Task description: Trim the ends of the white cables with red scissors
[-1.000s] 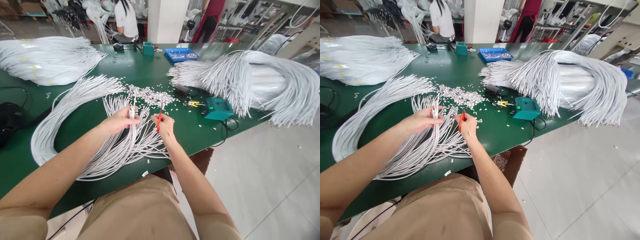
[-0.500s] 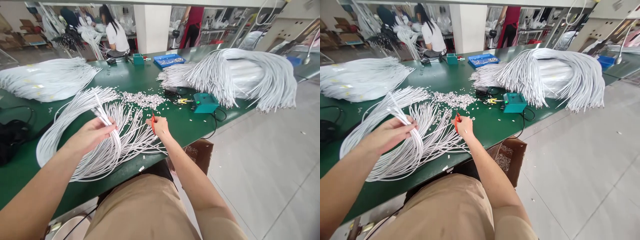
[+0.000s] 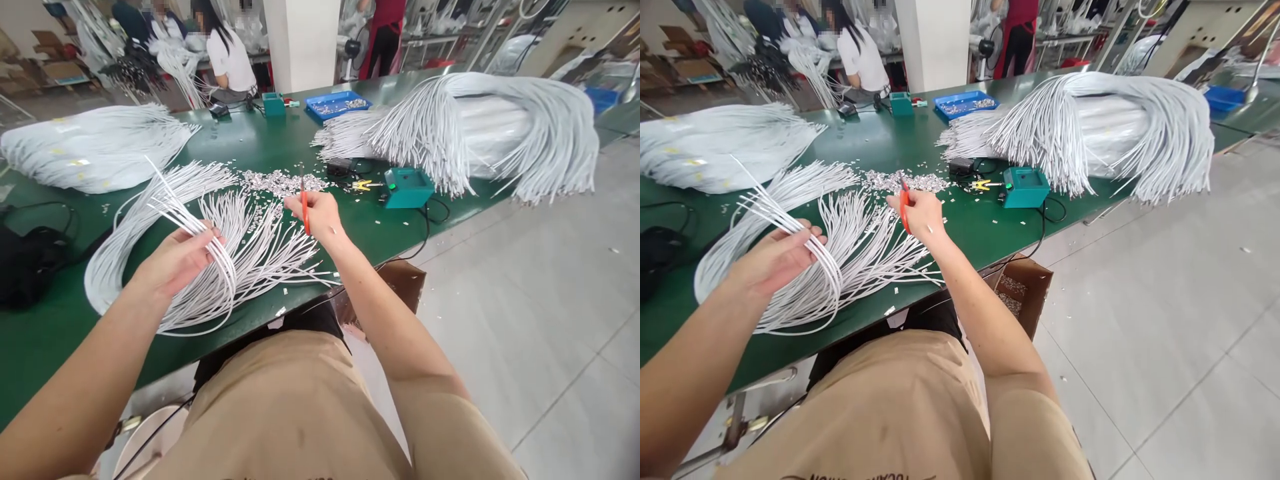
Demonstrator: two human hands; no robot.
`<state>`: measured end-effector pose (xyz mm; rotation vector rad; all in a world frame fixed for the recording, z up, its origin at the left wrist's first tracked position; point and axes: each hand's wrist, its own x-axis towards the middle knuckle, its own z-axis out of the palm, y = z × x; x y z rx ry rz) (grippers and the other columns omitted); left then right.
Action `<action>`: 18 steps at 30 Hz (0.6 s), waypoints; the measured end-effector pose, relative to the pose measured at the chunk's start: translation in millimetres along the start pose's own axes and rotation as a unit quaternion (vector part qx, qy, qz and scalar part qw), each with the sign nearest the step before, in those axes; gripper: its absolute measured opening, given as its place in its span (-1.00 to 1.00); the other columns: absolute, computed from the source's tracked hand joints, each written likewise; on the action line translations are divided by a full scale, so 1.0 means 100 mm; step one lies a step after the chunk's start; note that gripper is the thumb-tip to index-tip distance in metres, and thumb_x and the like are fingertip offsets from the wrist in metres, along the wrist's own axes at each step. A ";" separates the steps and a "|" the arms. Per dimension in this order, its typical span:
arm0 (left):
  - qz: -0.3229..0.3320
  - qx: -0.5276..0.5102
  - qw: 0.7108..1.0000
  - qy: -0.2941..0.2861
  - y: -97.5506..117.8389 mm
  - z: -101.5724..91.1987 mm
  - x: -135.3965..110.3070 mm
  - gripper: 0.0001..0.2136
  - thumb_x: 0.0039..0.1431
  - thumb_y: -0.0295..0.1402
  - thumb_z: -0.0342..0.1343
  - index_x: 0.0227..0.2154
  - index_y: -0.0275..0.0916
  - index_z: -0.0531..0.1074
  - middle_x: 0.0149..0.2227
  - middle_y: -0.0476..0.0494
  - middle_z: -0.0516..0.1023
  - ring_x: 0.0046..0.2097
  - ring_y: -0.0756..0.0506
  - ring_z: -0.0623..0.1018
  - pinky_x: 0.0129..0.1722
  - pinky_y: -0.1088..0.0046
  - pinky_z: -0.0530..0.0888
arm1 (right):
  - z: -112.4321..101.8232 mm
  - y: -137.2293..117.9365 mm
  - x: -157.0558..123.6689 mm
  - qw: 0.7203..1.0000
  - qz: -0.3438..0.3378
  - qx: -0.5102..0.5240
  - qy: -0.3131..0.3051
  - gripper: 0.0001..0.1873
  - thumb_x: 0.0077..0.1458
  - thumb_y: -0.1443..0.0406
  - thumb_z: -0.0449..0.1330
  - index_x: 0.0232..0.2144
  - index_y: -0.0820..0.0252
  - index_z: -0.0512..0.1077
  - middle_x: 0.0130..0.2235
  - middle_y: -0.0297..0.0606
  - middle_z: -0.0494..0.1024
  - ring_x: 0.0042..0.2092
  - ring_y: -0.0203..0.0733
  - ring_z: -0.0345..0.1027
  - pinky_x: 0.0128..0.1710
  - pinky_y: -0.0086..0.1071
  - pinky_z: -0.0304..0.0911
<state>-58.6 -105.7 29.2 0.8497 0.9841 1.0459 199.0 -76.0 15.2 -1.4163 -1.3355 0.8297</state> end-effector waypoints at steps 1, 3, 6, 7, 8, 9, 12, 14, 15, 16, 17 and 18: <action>0.008 0.000 1.000 0.003 0.01 0.00 -0.03 -0.80 -0.15 -0.49 0.40 -0.44 -0.18 0.53 -0.43 0.06 0.55 -0.33 0.04 0.49 -0.37 0.55 0.41 | 0.06 -0.02 0.01 0.999 -0.009 -0.017 -0.037 -0.68 -0.07 0.07 0.24 -0.50 0.24 0.53 -0.56 -0.39 0.39 -0.44 -0.28 0.24 -0.39 -0.40 0.16; 0.021 0.004 1.000 0.010 0.02 -0.02 -0.09 -0.80 -0.15 -0.50 0.40 -0.45 -0.16 0.52 -0.44 0.06 0.54 -0.33 0.03 0.49 -0.35 0.52 0.40 | 0.20 -0.06 0.05 0.991 -0.036 -0.070 -0.112 -0.75 -0.06 0.14 0.24 -0.48 0.23 0.55 -0.55 -0.39 0.40 -0.43 -0.27 0.26 -0.37 -0.39 0.15; 0.037 0.003 0.999 0.007 0.02 -0.08 -0.15 -0.81 -0.14 -0.47 0.40 -0.47 -0.16 0.52 -0.44 0.07 0.54 -0.32 0.03 0.47 -0.32 0.51 0.40 | 0.42 -0.10 0.12 0.969 -0.076 -0.120 -0.203 -0.79 -0.01 0.21 0.22 -0.46 0.25 0.55 -0.49 -0.35 0.46 -0.41 -0.27 0.29 -0.34 -0.37 0.15; 0.041 0.001 0.999 0.002 0.01 -0.10 -0.17 -0.82 -0.14 -0.46 0.41 -0.48 -0.17 0.51 -0.44 0.07 0.53 -0.32 0.04 0.46 -0.33 0.51 0.40 | 0.48 -0.10 0.15 0.961 -0.089 -0.131 -0.227 -0.80 0.01 0.23 0.21 -0.45 0.26 0.55 -0.48 -0.33 0.48 -0.40 -0.27 0.30 -0.34 -0.37 0.15; 0.046 -0.001 0.999 -0.001 0.01 -0.13 -0.18 -0.82 -0.13 -0.45 0.41 -0.49 -0.17 0.50 -0.44 0.07 0.53 -0.32 0.04 0.45 -0.34 0.51 0.40 | 0.54 -0.10 0.17 0.953 -0.102 -0.143 -0.248 -0.81 0.02 0.25 0.20 -0.44 0.26 0.55 -0.46 -0.31 0.49 -0.40 -0.27 0.30 -0.33 -0.37 0.14; 0.049 -0.001 0.999 -0.003 0.01 -0.15 -0.19 -0.82 -0.13 -0.45 0.41 -0.50 -0.17 0.50 -0.44 0.07 0.52 -0.33 0.04 0.45 -0.35 0.51 0.39 | 0.58 -0.11 0.20 0.943 -0.115 -0.156 -0.271 -0.81 0.03 0.26 0.19 -0.43 0.27 0.55 -0.46 -0.30 0.49 -0.40 -0.27 0.29 -0.33 -0.37 0.14; 0.056 0.006 0.998 0.002 0.02 -0.19 -0.18 -0.82 -0.14 -0.46 0.40 -0.51 -0.15 0.50 -0.42 0.05 0.50 -0.31 0.03 0.44 -0.36 0.53 0.39 | 0.62 -0.14 0.29 0.914 -0.138 -0.193 -0.328 -0.80 0.05 0.26 0.19 -0.42 0.29 0.55 -0.45 -0.28 0.49 -0.40 -0.27 0.28 -0.33 -0.37 0.11; 0.058 0.011 0.998 0.008 0.02 -0.20 -0.17 -0.83 -0.14 -0.47 0.39 -0.50 -0.14 0.50 -0.41 0.04 0.49 -0.29 0.01 0.45 -0.33 0.53 0.41 | 0.58 -0.19 0.36 0.903 -0.137 -0.215 -0.346 -0.79 0.05 0.24 0.19 -0.44 0.30 0.54 -0.48 -0.30 0.45 -0.41 -0.28 0.26 -0.34 -0.36 0.09; 0.057 0.014 0.998 0.006 0.03 -0.21 -0.15 -0.83 -0.13 -0.47 0.38 -0.49 -0.14 0.51 -0.41 0.04 0.49 -0.28 0.01 0.46 -0.32 0.53 0.41 | 0.55 -0.22 0.39 0.900 -0.137 -0.226 -0.345 -0.79 0.05 0.24 0.19 -0.46 0.31 0.53 -0.51 -0.32 0.43 -0.43 -0.28 0.24 -0.35 -0.36 0.07; 0.056 0.014 0.998 0.003 0.03 -0.21 -0.13 -0.83 -0.13 -0.47 0.38 -0.49 -0.14 0.51 -0.41 0.04 0.49 -0.29 0.01 0.46 -0.31 0.53 0.41 | 0.53 -0.25 0.42 0.898 -0.140 -0.237 -0.344 -0.79 0.05 0.25 0.19 -0.48 0.30 0.51 -0.53 -0.33 0.40 -0.44 -0.29 0.22 -0.36 -0.36 0.05; 0.054 0.013 0.998 -0.002 0.02 -0.21 -0.11 -0.84 -0.12 -0.47 0.38 -0.49 -0.15 0.51 -0.41 0.04 0.50 -0.29 0.02 0.46 -0.32 0.53 0.41 | 0.52 -0.27 0.44 0.895 -0.142 -0.250 -0.340 -0.81 0.04 0.26 0.20 -0.50 0.29 0.50 -0.55 -0.35 0.38 -0.45 -0.30 0.20 -0.37 -0.36 0.04; 0.053 0.011 0.999 -0.006 0.02 -0.21 -0.10 -0.84 -0.12 -0.47 0.38 -0.49 -0.16 0.51 -0.41 0.03 0.51 -0.30 0.02 0.47 -0.33 0.53 0.41 | 0.52 -0.28 0.46 0.894 -0.145 -0.260 -0.335 -0.81 0.04 0.27 0.21 -0.52 0.29 0.48 -0.56 -0.36 0.36 -0.46 -0.31 0.18 -0.38 -0.37 0.03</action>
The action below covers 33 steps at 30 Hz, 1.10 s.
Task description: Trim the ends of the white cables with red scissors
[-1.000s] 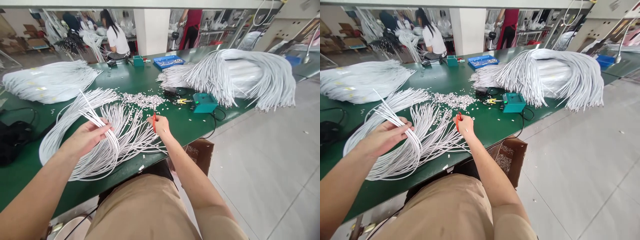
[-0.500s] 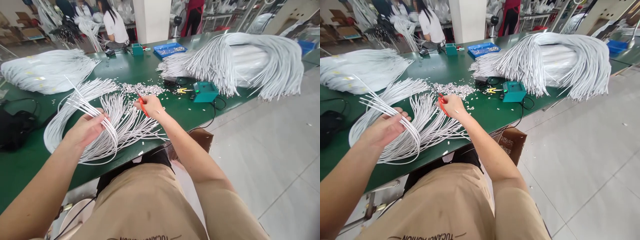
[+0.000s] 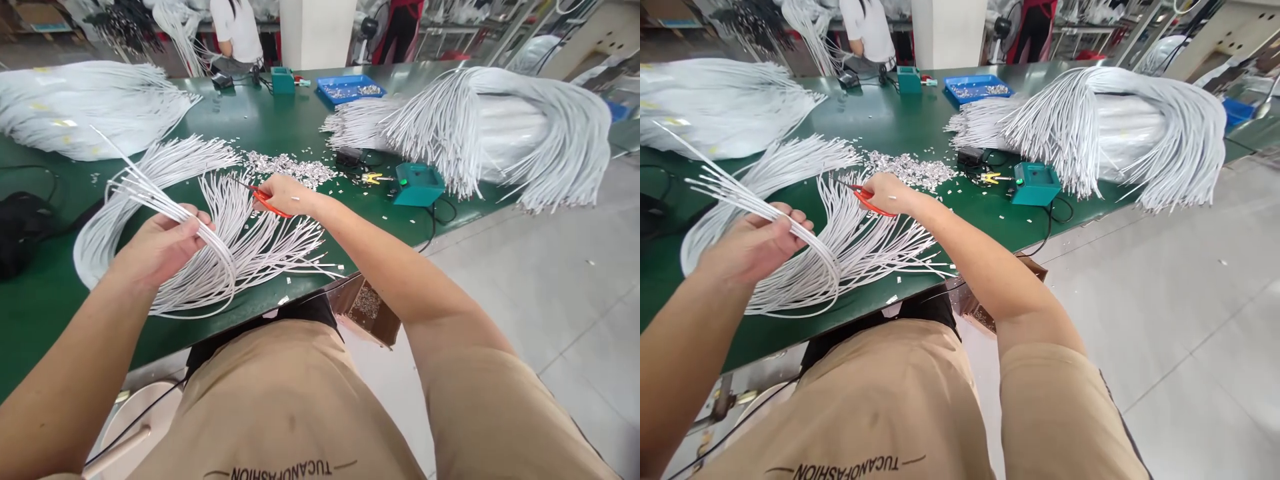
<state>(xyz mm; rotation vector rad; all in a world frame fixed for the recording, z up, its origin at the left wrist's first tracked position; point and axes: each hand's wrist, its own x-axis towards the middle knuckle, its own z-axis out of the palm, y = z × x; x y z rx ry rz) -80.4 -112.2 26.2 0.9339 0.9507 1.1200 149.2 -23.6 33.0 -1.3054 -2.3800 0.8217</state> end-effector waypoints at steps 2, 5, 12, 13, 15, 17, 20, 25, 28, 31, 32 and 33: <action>-0.005 -0.006 1.000 -0.002 -0.01 0.02 0.04 -0.85 -0.11 -0.48 0.37 -0.48 -0.16 0.52 -0.42 0.02 0.54 -0.30 0.01 0.48 -0.35 0.52 0.41 | 0.03 0.00 0.04 1.000 0.001 -0.014 0.001 -0.80 0.06 0.27 0.21 -0.53 0.27 0.46 -0.56 -0.36 0.36 -0.46 -0.32 0.17 -0.39 -0.38 0.02; -0.013 -0.010 1.000 0.001 -0.03 0.04 0.11 -0.85 -0.10 -0.49 0.36 -0.47 -0.16 0.53 -0.41 0.00 0.57 -0.30 -0.02 0.50 -0.37 0.51 0.41 | 0.21 0.00 0.11 0.999 -0.017 -0.016 -0.021 -0.75 0.13 0.20 0.17 -0.48 0.26 0.47 -0.48 -0.32 0.44 -0.43 -0.31 0.24 -0.38 -0.41 0.05; -0.018 -0.036 0.999 0.035 -0.01 -0.06 0.39 -0.83 -0.12 -0.47 0.39 -0.47 -0.21 0.51 -0.46 0.01 0.56 -0.37 0.01 0.49 -0.35 0.50 0.43 | 0.61 0.03 -0.01 0.976 0.013 -0.197 -0.086 -0.65 0.22 0.12 0.04 -0.25 0.22 0.53 -0.27 -0.10 0.61 -0.28 -0.09 0.42 -0.35 -0.35 0.10; -0.020 -0.043 0.998 0.044 -0.01 -0.07 0.44 -0.82 -0.13 -0.47 0.39 -0.47 -0.22 0.50 -0.46 0.02 0.55 -0.38 0.02 0.49 -0.35 0.51 0.43 | 0.62 0.03 -0.06 0.973 0.018 -0.215 -0.079 -0.64 0.22 0.10 0.05 -0.22 0.22 0.53 -0.24 -0.08 0.61 -0.23 -0.06 0.43 -0.30 -0.33 0.12; -0.023 -0.049 0.997 0.056 0.00 -0.07 0.55 -0.80 -0.14 -0.46 0.40 -0.45 -0.24 0.49 -0.46 0.02 0.54 -0.39 0.03 0.49 -0.38 0.52 0.43 | 0.62 0.03 -0.17 0.970 0.014 -0.234 -0.065 -0.62 0.21 0.09 0.06 -0.24 0.23 0.53 -0.23 -0.06 0.61 -0.18 -0.02 0.43 -0.24 -0.31 0.13; -0.027 -0.048 0.997 0.058 0.01 -0.03 0.65 -0.78 -0.16 -0.46 0.42 -0.45 -0.26 0.49 -0.47 0.02 0.53 -0.41 0.03 0.48 -0.41 0.54 0.43 | 0.59 0.02 -0.28 0.975 0.026 -0.208 -0.075 -0.63 0.21 0.09 0.05 -0.34 0.22 0.53 -0.33 -0.10 0.60 -0.28 -0.07 0.43 -0.28 -0.32 0.11; -0.048 -0.037 0.997 0.047 -0.02 0.07 0.81 -0.76 -0.20 -0.44 0.44 -0.48 -0.29 0.47 -0.49 0.02 0.51 -0.45 0.06 0.47 -0.46 0.58 0.43 | 0.50 0.05 -0.43 0.988 0.080 -0.106 -0.081 -0.62 0.15 0.07 0.10 -0.56 0.17 0.46 -0.54 -0.23 0.49 -0.49 -0.20 0.28 -0.46 -0.36 0.00; -0.116 -0.004 0.993 0.000 -0.12 0.20 1.09 -0.78 -0.17 -0.40 0.43 -0.46 -0.29 0.51 -0.46 -0.08 0.55 -0.47 0.02 0.48 -0.50 0.52 0.43 | 0.21 0.27 -0.46 0.975 0.131 0.114 -0.136 -0.61 -0.03 0.14 0.21 -0.77 0.15 0.29 -0.71 -0.42 0.24 -0.60 -0.33 0.07 -0.56 -0.41 -0.06; -0.147 0.034 0.988 -0.041 -0.18 0.23 1.23 -0.78 -0.13 -0.37 0.43 -0.41 -0.25 0.52 -0.39 -0.10 0.57 -0.40 -0.01 0.52 -0.46 0.50 0.43 | 0.00 0.47 -0.23 0.958 0.161 0.217 -0.093 -0.75 -0.10 0.17 0.24 -0.68 0.19 0.47 -0.62 -0.37 0.42 -0.54 -0.31 0.21 -0.50 -0.41 0.09; -0.145 0.057 0.986 -0.063 -0.23 0.27 1.31 -0.75 -0.13 -0.38 0.43 -0.35 -0.24 0.53 -0.36 -0.07 0.57 -0.33 -0.02 0.54 -0.37 0.48 0.45 | -0.11 0.61 0.11 0.925 0.163 0.336 0.072 -0.80 -0.10 0.19 0.25 -0.58 0.21 0.54 -0.52 -0.31 0.52 -0.50 -0.32 0.24 -0.46 -0.41 0.14; -0.146 0.062 0.985 -0.063 -0.25 0.28 1.34 -0.73 -0.13 -0.38 0.43 -0.33 -0.25 0.53 -0.37 -0.07 0.57 -0.33 -0.02 0.55 -0.34 0.47 0.45 | -0.12 0.63 0.22 0.902 0.159 0.385 0.117 -0.79 -0.11 0.17 0.28 -0.57 0.21 0.54 -0.52 -0.31 0.52 -0.50 -0.33 0.24 -0.46 -0.41 0.14; -0.144 0.066 0.986 -0.060 -0.26 0.29 1.35 -0.72 -0.12 -0.38 0.42 -0.30 -0.26 0.53 -0.37 -0.07 0.57 -0.32 -0.02 0.55 -0.31 0.46 0.45 | -0.11 0.65 0.31 0.879 0.152 0.428 0.148 -0.78 -0.12 0.15 0.30 -0.55 0.21 0.54 -0.52 -0.31 0.51 -0.50 -0.33 0.23 -0.46 -0.41 0.14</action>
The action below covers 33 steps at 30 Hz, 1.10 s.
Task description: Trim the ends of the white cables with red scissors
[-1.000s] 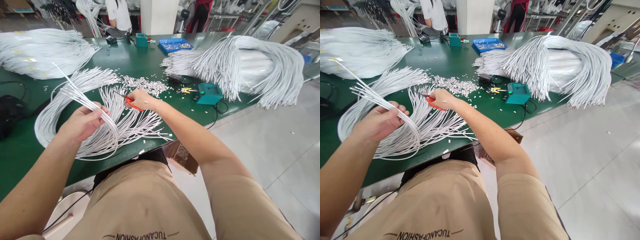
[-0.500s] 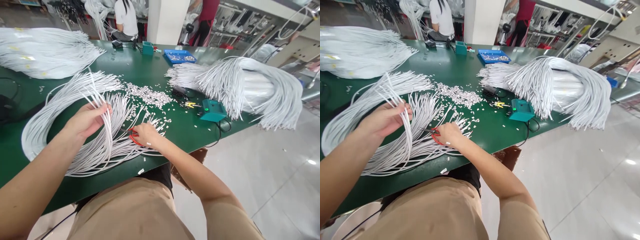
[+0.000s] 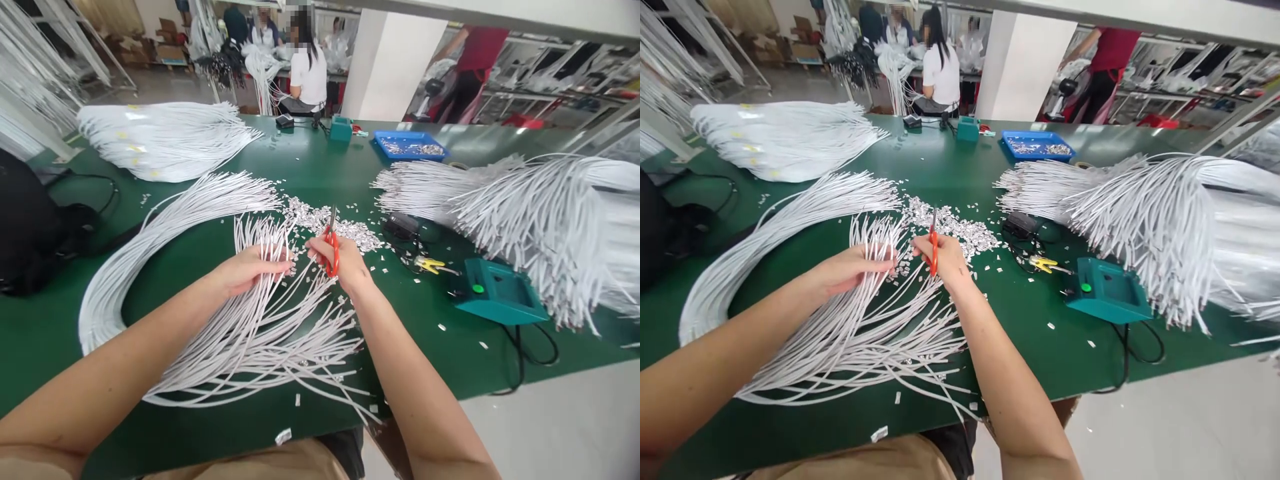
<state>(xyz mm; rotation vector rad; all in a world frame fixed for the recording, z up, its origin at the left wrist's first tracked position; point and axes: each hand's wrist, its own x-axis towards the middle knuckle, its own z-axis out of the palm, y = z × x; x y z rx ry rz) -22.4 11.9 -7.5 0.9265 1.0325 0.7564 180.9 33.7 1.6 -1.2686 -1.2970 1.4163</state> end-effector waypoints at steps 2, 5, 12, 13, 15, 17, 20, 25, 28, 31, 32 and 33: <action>-0.004 0.011 1.000 0.007 -0.01 0.03 0.04 -0.69 -0.10 -0.36 0.41 -0.26 -0.27 0.52 -0.36 -0.08 0.58 -0.29 -0.04 0.56 -0.27 0.42 0.44 | 0.08 0.03 0.11 0.998 -0.008 0.065 0.022 -0.74 -0.13 0.11 0.33 -0.53 0.22 0.54 -0.56 -0.35 0.45 -0.51 -0.35 0.20 -0.45 -0.41 0.13; 0.001 0.082 0.997 0.010 -0.01 0.09 0.10 -0.74 -0.08 -0.32 0.39 -0.33 -0.27 0.49 -0.41 -0.07 0.58 -0.31 -0.07 0.56 -0.28 0.38 0.42 | 0.16 0.11 0.15 0.998 0.003 0.067 0.004 -0.69 -0.17 0.07 0.37 -0.54 0.21 0.53 -0.57 -0.40 0.42 -0.50 -0.36 0.17 -0.42 -0.39 0.13; 0.011 0.066 0.998 0.014 -0.06 0.07 0.20 -0.73 -0.11 -0.32 0.39 -0.48 -0.27 0.39 -0.45 -0.05 0.54 -0.44 0.02 0.46 -0.47 0.50 0.29 | 0.21 0.21 0.06 0.997 -0.028 0.068 -0.001 -0.75 -0.22 0.11 0.40 -0.58 0.16 0.53 -0.53 -0.39 0.46 -0.45 -0.33 0.25 -0.33 -0.35 0.22; 0.011 0.038 0.999 0.016 -0.08 0.05 0.21 -0.72 -0.10 -0.31 0.39 -0.49 -0.27 0.37 -0.44 -0.05 0.54 -0.46 0.04 0.44 -0.47 0.51 0.30 | 0.22 0.22 0.05 0.997 -0.026 0.072 0.001 -0.76 -0.21 0.11 0.39 -0.58 0.15 0.53 -0.53 -0.39 0.45 -0.45 -0.32 0.25 -0.33 -0.35 0.22; 0.012 -0.002 1.000 0.014 -0.12 0.02 0.21 -0.70 -0.07 -0.31 0.37 -0.50 -0.26 0.31 -0.44 -0.06 0.55 -0.50 0.08 0.39 -0.47 0.52 0.30 | 0.23 0.25 0.06 0.997 -0.015 0.072 -0.005 -0.76 -0.22 0.12 0.39 -0.56 0.16 0.54 -0.54 -0.40 0.44 -0.44 -0.32 0.25 -0.33 -0.35 0.21; 0.017 -0.025 0.999 0.012 -0.14 0.00 0.21 -0.67 -0.05 -0.32 0.37 -0.52 -0.24 0.26 -0.44 -0.07 0.55 -0.51 0.09 0.37 -0.49 0.54 0.28 | 0.24 0.27 0.07 0.998 -0.009 0.070 0.000 -0.76 -0.21 0.12 0.39 -0.54 0.16 0.55 -0.53 -0.40 0.43 -0.44 -0.32 0.24 -0.33 -0.35 0.19; 0.032 -0.037 0.999 0.011 -0.13 -0.01 0.21 -0.64 -0.04 -0.35 0.35 -0.55 -0.23 0.19 -0.42 -0.07 0.54 -0.43 0.06 0.44 -0.49 0.55 0.26 | 0.23 0.27 0.09 0.995 -0.020 0.091 0.046 -0.78 -0.18 0.15 0.37 -0.48 0.16 0.57 -0.51 -0.40 0.45 -0.44 -0.34 0.20 -0.33 -0.36 0.17; 0.059 0.003 0.998 -0.009 -0.11 0.01 0.20 -0.65 -0.01 -0.36 0.31 -0.55 -0.21 0.15 -0.41 -0.05 0.51 -0.33 0.00 0.50 -0.46 0.52 0.28 | 0.24 0.24 0.10 0.987 -0.013 0.155 0.038 -0.85 -0.08 0.22 0.33 -0.46 0.20 0.58 -0.53 -0.41 0.40 -0.46 -0.36 0.17 -0.36 -0.38 0.12; 0.077 0.035 0.996 -0.016 -0.12 0.04 0.18 -0.68 0.01 -0.35 0.28 -0.53 -0.21 0.16 -0.41 -0.02 0.50 -0.33 -0.02 0.51 -0.45 0.50 0.27 | 0.23 0.25 0.11 0.982 0.001 0.188 0.011 -0.85 -0.07 0.23 0.33 -0.54 0.20 0.53 -0.53 -0.40 0.39 -0.47 -0.36 0.19 -0.36 -0.38 0.13; 0.067 0.057 0.996 -0.018 -0.12 0.07 0.17 -0.74 0.03 -0.33 0.27 -0.51 -0.22 0.25 -0.41 -0.02 0.51 -0.32 -0.03 0.51 -0.41 0.47 0.30 | 0.17 0.27 0.13 0.970 0.028 0.227 -0.082 -0.77 -0.05 0.16 0.33 -0.58 0.18 0.48 -0.55 -0.40 0.37 -0.46 -0.32 0.23 -0.34 -0.34 0.17; 0.060 0.056 0.996 -0.021 -0.12 0.08 0.16 -0.77 0.02 -0.33 0.28 -0.49 -0.23 0.29 -0.39 -0.03 0.51 -0.31 -0.03 0.51 -0.39 0.46 0.32 | 0.15 0.27 0.13 0.964 0.040 0.232 -0.124 -0.75 -0.05 0.15 0.33 -0.59 0.18 0.46 -0.55 -0.39 0.37 -0.45 -0.30 0.25 -0.33 -0.33 0.19; 0.052 0.047 0.997 -0.025 -0.12 0.08 0.16 -0.79 0.02 -0.32 0.28 -0.47 -0.23 0.32 -0.36 -0.04 0.52 -0.30 -0.03 0.51 -0.38 0.45 0.33 | 0.14 0.26 0.13 0.958 0.049 0.234 -0.159 -0.72 -0.06 0.14 0.34 -0.62 0.17 0.44 -0.55 -0.39 0.37 -0.45 -0.29 0.26 -0.33 -0.31 0.19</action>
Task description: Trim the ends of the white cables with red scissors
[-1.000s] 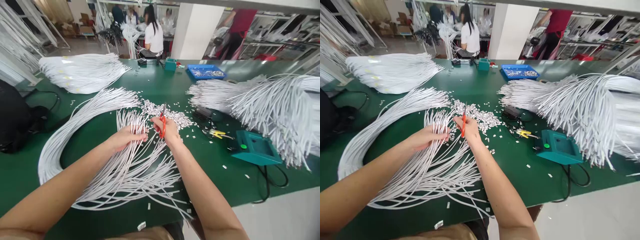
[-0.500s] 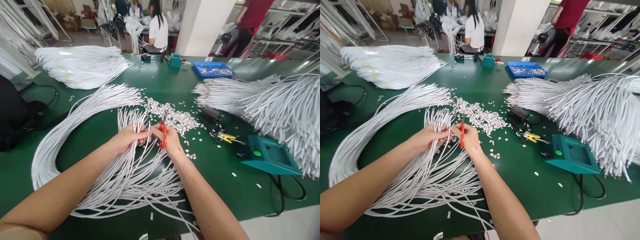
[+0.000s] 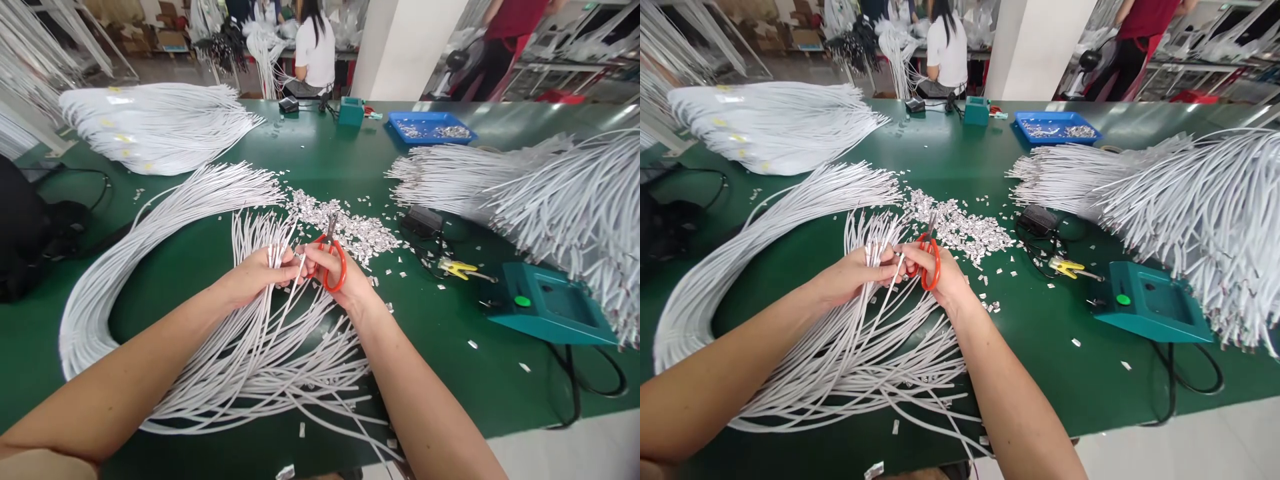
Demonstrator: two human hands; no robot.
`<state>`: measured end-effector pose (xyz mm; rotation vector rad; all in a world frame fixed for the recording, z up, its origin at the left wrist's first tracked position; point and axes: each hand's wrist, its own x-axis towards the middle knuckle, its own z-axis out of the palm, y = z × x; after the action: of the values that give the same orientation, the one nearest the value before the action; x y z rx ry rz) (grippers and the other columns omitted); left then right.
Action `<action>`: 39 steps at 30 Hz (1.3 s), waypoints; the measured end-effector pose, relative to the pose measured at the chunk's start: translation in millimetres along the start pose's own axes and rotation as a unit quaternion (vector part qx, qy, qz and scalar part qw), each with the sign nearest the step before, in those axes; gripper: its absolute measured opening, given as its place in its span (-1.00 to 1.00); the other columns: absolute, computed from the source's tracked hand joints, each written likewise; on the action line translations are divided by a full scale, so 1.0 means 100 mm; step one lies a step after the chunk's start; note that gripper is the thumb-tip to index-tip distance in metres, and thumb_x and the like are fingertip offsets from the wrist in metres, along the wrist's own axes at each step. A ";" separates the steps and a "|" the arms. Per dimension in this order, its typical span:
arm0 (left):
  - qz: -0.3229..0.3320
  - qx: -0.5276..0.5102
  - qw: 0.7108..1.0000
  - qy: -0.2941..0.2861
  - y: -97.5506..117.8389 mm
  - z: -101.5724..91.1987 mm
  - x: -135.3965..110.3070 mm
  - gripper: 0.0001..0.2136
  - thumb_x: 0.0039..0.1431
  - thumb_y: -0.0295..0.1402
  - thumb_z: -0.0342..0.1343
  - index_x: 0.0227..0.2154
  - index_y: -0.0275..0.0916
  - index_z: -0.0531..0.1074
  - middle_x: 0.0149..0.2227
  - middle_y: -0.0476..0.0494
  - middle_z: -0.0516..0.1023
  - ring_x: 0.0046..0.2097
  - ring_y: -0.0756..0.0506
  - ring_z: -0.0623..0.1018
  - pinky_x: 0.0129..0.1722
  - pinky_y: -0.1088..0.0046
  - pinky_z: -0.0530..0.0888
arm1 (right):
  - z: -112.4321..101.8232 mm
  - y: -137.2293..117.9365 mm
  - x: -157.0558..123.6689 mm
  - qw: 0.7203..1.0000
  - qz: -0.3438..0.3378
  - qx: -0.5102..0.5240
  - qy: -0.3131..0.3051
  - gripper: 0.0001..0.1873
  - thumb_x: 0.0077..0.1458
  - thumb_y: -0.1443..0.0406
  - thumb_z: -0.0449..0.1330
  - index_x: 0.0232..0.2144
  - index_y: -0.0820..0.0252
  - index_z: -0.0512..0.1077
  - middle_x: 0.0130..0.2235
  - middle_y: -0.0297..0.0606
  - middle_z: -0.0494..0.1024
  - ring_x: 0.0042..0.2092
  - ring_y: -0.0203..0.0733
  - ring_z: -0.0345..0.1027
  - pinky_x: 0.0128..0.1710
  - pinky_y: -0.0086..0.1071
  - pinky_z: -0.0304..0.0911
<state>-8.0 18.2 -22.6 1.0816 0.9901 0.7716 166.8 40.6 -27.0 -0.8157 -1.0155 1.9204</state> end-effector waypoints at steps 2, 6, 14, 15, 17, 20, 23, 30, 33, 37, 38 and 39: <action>-0.015 -0.029 0.999 -0.005 0.00 0.02 0.00 -0.79 0.02 -0.30 0.30 -0.45 -0.24 0.36 -0.31 -0.05 0.53 -0.29 -0.02 0.51 -0.37 0.45 0.34 | 0.00 0.00 -0.01 1.000 0.012 0.002 -0.028 -0.69 -0.10 0.15 0.37 -0.65 0.17 0.39 -0.55 -0.39 0.38 -0.46 -0.29 0.26 -0.33 -0.30 0.19; -0.020 -0.057 0.997 0.046 0.00 0.05 0.00 -0.69 -0.09 -0.30 0.38 -0.53 -0.24 0.30 -0.43 0.02 0.50 -0.33 -0.01 0.52 -0.42 0.50 0.31 | 0.05 0.04 -0.02 1.000 -0.005 -0.003 0.026 -0.67 -0.22 0.14 0.44 -0.59 0.17 0.40 -0.54 -0.41 0.40 -0.46 -0.30 0.26 -0.31 -0.31 0.19; 0.025 0.032 0.986 0.161 -0.05 -0.02 0.01 -0.75 -0.12 -0.31 0.38 -0.44 -0.24 0.42 -0.35 -0.01 0.54 -0.35 -0.01 0.50 -0.30 0.44 0.39 | -0.07 0.01 -0.02 0.900 -0.042 -0.406 0.154 -0.69 -0.08 0.05 0.29 -0.50 0.18 0.45 -0.46 -0.35 0.43 -0.42 -0.28 0.20 -0.35 -0.35 0.11; 0.031 0.047 0.984 0.170 -0.05 -0.02 0.00 -0.76 -0.11 -0.30 0.38 -0.43 -0.24 0.43 -0.34 -0.01 0.55 -0.33 -0.02 0.51 -0.26 0.42 0.41 | -0.08 0.01 -0.02 0.873 -0.039 -0.463 0.146 -0.71 -0.05 0.07 0.27 -0.52 0.18 0.43 -0.45 -0.34 0.44 -0.42 -0.28 0.21 -0.36 -0.35 0.10; 0.039 0.079 0.979 0.181 -0.04 -0.02 0.00 -0.77 -0.09 -0.29 0.36 -0.42 -0.24 0.45 -0.34 -0.01 0.54 -0.29 -0.04 0.52 -0.20 0.39 0.42 | -0.08 0.01 -0.02 0.826 -0.031 -0.550 0.123 -0.70 0.01 0.09 0.24 -0.57 0.17 0.36 -0.45 -0.32 0.42 -0.43 -0.28 0.18 -0.40 -0.36 0.06; 0.049 0.110 0.975 0.188 -0.04 -0.01 0.00 -0.78 -0.08 -0.28 0.33 -0.42 -0.24 0.43 -0.32 -0.04 0.56 -0.26 -0.08 0.53 -0.18 0.34 0.44 | -0.05 0.04 -0.03 0.781 -0.035 -0.614 0.106 -0.65 0.06 0.11 0.20 -0.61 0.16 0.27 -0.45 -0.30 0.39 -0.45 -0.29 0.15 -0.44 -0.37 0.01; 0.063 0.127 0.971 0.192 -0.04 -0.02 0.00 -0.76 -0.09 -0.30 0.33 -0.42 -0.22 0.38 -0.29 -0.05 0.58 -0.24 -0.11 0.55 -0.19 0.31 0.46 | -0.01 0.06 -0.03 0.763 -0.028 -0.637 0.107 -0.65 0.09 0.10 0.19 -0.60 0.17 0.28 -0.46 -0.28 0.39 -0.45 -0.28 0.16 -0.45 -0.38 -0.02; 0.072 0.194 0.957 0.203 0.04 0.00 -0.02 -0.76 -0.10 -0.34 0.30 -0.46 -0.18 0.30 -0.33 -0.02 0.59 -0.28 -0.09 0.55 -0.18 0.32 0.45 | 0.01 0.05 -0.06 0.712 -0.017 -0.695 0.095 -0.69 0.14 0.12 0.15 -0.52 0.19 0.39 -0.40 -0.18 0.43 -0.41 -0.22 0.22 -0.46 -0.35 -0.02; 0.074 0.211 0.953 0.204 0.08 0.02 -0.03 -0.75 -0.10 -0.32 0.30 -0.47 -0.19 0.29 -0.33 -0.02 0.59 -0.29 -0.09 0.54 -0.21 0.32 0.45 | 0.01 0.05 -0.07 0.701 -0.020 -0.706 0.096 -0.70 0.16 0.14 0.12 -0.50 0.21 0.40 -0.39 -0.17 0.44 -0.41 -0.21 0.22 -0.46 -0.35 -0.01; 0.070 0.213 0.953 0.205 0.09 0.02 -0.03 -0.73 -0.09 -0.30 0.32 -0.47 -0.19 0.29 -0.34 -0.02 0.58 -0.31 -0.08 0.53 -0.22 0.33 0.44 | 0.01 0.05 -0.07 0.696 -0.026 -0.711 0.098 -0.70 0.17 0.15 0.11 -0.50 0.21 0.40 -0.39 -0.17 0.45 -0.39 -0.21 0.23 -0.45 -0.35 -0.01; 0.068 0.212 0.953 0.205 0.08 0.01 -0.04 -0.73 -0.09 -0.30 0.31 -0.47 -0.19 0.29 -0.34 -0.02 0.58 -0.31 -0.08 0.53 -0.22 0.33 0.43 | 0.01 0.05 -0.08 0.695 -0.026 -0.711 0.097 -0.70 0.17 0.15 0.11 -0.51 0.21 0.40 -0.39 -0.17 0.45 -0.39 -0.20 0.24 -0.45 -0.35 0.00; 0.063 0.210 0.954 0.205 0.08 0.01 -0.04 -0.74 -0.08 -0.30 0.31 -0.47 -0.19 0.29 -0.34 -0.02 0.58 -0.30 -0.08 0.53 -0.21 0.33 0.43 | 0.01 0.05 -0.08 0.695 -0.028 -0.712 0.097 -0.70 0.17 0.15 0.11 -0.51 0.20 0.40 -0.39 -0.17 0.46 -0.38 -0.20 0.25 -0.44 -0.35 0.00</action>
<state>-9.0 16.9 -14.3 1.3922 1.4953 0.9377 168.1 31.7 -29.3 -1.6792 -2.3230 0.5853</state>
